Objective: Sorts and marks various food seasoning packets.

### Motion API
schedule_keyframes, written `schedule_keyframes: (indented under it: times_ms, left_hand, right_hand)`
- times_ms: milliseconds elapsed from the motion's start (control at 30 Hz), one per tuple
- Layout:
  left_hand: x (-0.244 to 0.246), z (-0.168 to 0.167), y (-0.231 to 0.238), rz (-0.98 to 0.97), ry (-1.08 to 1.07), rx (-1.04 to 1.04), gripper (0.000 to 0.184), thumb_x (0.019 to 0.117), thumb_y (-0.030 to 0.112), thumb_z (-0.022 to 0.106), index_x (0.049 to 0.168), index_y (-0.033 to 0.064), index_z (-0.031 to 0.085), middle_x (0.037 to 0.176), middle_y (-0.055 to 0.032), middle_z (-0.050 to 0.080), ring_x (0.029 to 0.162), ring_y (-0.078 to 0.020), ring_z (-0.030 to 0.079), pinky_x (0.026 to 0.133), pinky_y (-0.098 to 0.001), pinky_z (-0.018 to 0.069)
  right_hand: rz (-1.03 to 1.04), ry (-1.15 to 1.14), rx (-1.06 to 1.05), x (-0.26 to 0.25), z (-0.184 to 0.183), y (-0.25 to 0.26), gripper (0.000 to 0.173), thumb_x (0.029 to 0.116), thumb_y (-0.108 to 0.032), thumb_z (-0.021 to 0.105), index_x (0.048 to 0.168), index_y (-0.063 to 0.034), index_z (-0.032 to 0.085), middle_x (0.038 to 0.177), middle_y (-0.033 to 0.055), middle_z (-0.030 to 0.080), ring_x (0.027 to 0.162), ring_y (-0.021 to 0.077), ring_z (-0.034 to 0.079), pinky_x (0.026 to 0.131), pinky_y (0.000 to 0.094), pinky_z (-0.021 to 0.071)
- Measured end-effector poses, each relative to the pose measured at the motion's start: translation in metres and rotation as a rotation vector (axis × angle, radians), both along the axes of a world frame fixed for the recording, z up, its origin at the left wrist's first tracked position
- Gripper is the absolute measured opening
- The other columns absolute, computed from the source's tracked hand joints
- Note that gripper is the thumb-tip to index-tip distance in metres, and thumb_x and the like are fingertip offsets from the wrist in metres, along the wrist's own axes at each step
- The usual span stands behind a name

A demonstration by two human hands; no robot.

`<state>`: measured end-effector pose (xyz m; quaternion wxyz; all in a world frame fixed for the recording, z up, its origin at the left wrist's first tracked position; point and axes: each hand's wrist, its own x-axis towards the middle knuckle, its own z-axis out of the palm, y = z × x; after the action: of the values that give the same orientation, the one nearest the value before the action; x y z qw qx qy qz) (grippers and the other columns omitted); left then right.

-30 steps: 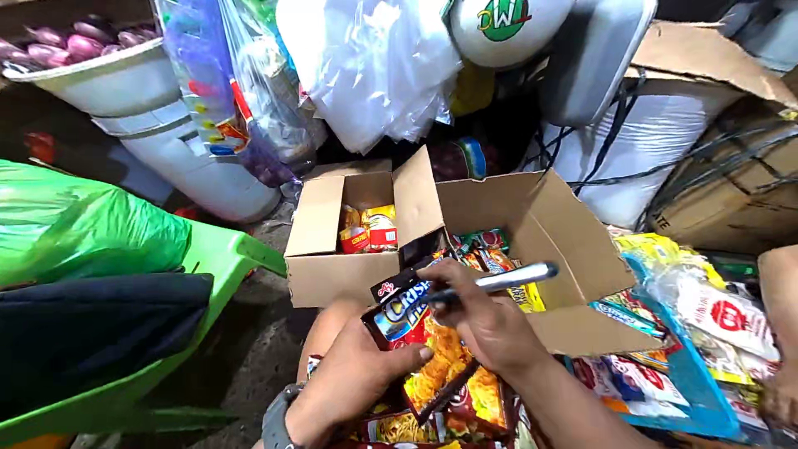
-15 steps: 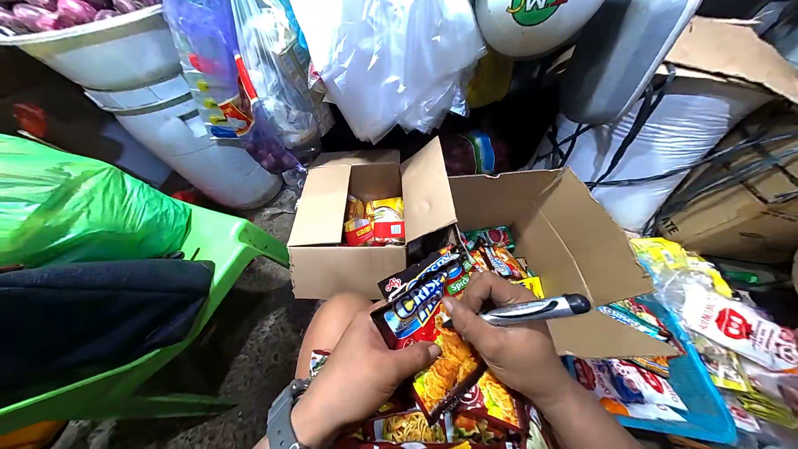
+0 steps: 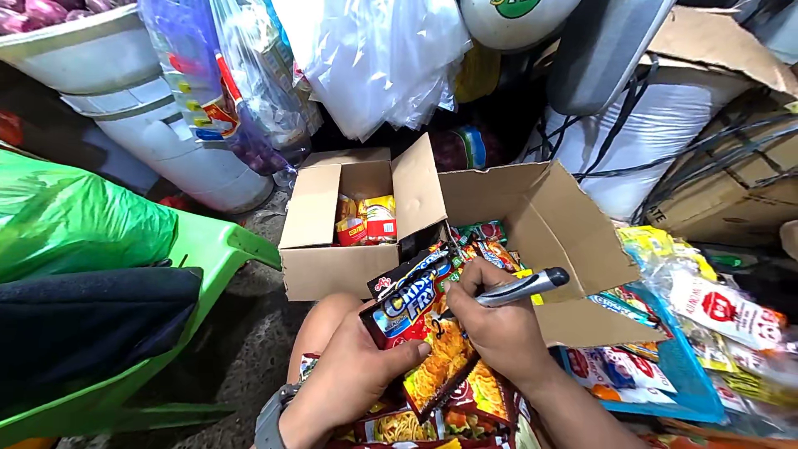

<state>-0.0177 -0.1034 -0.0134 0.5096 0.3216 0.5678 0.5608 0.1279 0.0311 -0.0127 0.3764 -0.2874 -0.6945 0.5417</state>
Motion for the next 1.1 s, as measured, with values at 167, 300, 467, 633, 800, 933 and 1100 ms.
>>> schedule_keyframes:
  times_ms: [167, 300, 467, 633, 800, 933, 1100]
  left_hand:
    - [0.000, -0.003, 0.001, 0.000, 0.000, 0.017, 0.038, 0.0821, 0.006, 0.082, 0.117, 0.0033, 0.068, 0.103, -0.0078, 0.077, 0.093, -0.0188, 0.075, 0.086, -0.0360, 0.0641]
    - [0.002, 0.000, 0.001, 0.017, 0.000, -0.005, 0.040, 0.0800, 0.007, 0.084, 0.116, 0.0042, 0.068, 0.100, -0.0074, 0.077, 0.090, -0.0189, 0.076, 0.083, -0.0364, 0.0651]
    - [0.007, 0.009, -0.002, 0.069, 0.013, -0.059, 0.045, 0.0750, -0.004, 0.083, 0.116, 0.0009, 0.066, 0.099, -0.0082, 0.077, 0.089, -0.0189, 0.076, 0.083, -0.0377, 0.0651]
    - [0.003, 0.000, 0.001, 0.076, 0.257, -0.067, 0.013, 0.1033, 0.015, 0.047, 0.109, 0.0095, 0.056, 0.084, 0.0158, 0.067, 0.079, 0.0050, 0.066, 0.076, -0.0218, 0.0588]
    - [0.009, 0.007, 0.011, 0.070, 0.139, -0.100, 0.019, 0.1068, 0.020, 0.050, 0.113, 0.0075, 0.064, 0.086, 0.0036, 0.074, 0.076, -0.0068, 0.072, 0.072, -0.0290, 0.0626]
    - [0.009, -0.002, 0.013, 0.059, 0.110, -0.053, 0.021, 0.0968, 0.019, 0.067, 0.113, 0.0058, 0.070, 0.090, -0.0048, 0.076, 0.079, -0.0141, 0.074, 0.073, -0.0331, 0.0642]
    - [0.012, -0.002, 0.010, 0.114, 0.217, -0.078, 0.017, 0.0979, 0.027, 0.059, 0.097, 0.0132, 0.069, 0.076, 0.0064, 0.070, 0.068, -0.0033, 0.068, 0.063, -0.0234, 0.0587]
  right_hand:
    - [0.076, 0.002, -0.066, 0.001, -0.002, 0.002, 0.029, 0.0876, -0.010, 0.067, 0.066, -0.0178, 0.049, 0.059, -0.0074, 0.048, 0.052, 0.0007, 0.047, 0.048, 0.0166, 0.0392]
    - [0.187, 0.289, -0.256, 0.011, 0.000, 0.026, 0.034, 0.1031, -0.045, 0.048, 0.088, -0.0214, 0.069, 0.083, -0.0041, 0.067, 0.076, 0.0070, 0.065, 0.069, 0.0261, 0.0559]
    - [0.012, 0.181, 0.029, 0.010, 0.003, 0.050, 0.039, 0.1092, -0.041, 0.044, 0.113, -0.0105, 0.068, 0.093, -0.0034, 0.070, 0.075, 0.0042, 0.065, 0.068, 0.0250, 0.0583]
    - [0.162, 0.140, -0.177, 0.005, 0.005, 0.046, 0.014, 0.0909, -0.001, 0.073, 0.104, 0.0007, 0.070, 0.092, 0.0066, 0.071, 0.084, 0.0103, 0.068, 0.081, 0.0302, 0.0582]
    - [0.077, 0.217, -0.019, 0.056, 0.028, 0.056, 0.017, 0.0915, 0.000, 0.072, 0.105, -0.0094, 0.065, 0.090, 0.0058, 0.073, 0.081, 0.0128, 0.072, 0.075, 0.0287, 0.0617]
    - [0.258, -0.077, -0.101, 0.033, -0.011, 0.071, 0.044, 0.0870, -0.011, 0.080, 0.126, -0.0093, 0.059, 0.119, 0.0073, 0.071, 0.104, 0.0187, 0.070, 0.087, 0.0357, 0.0613]
    - [0.087, 0.128, -0.263, 0.019, -0.005, 0.055, 0.015, 0.0884, 0.002, 0.073, 0.099, -0.0062, 0.066, 0.091, 0.0079, 0.069, 0.080, 0.0145, 0.068, 0.074, 0.0311, 0.0603]
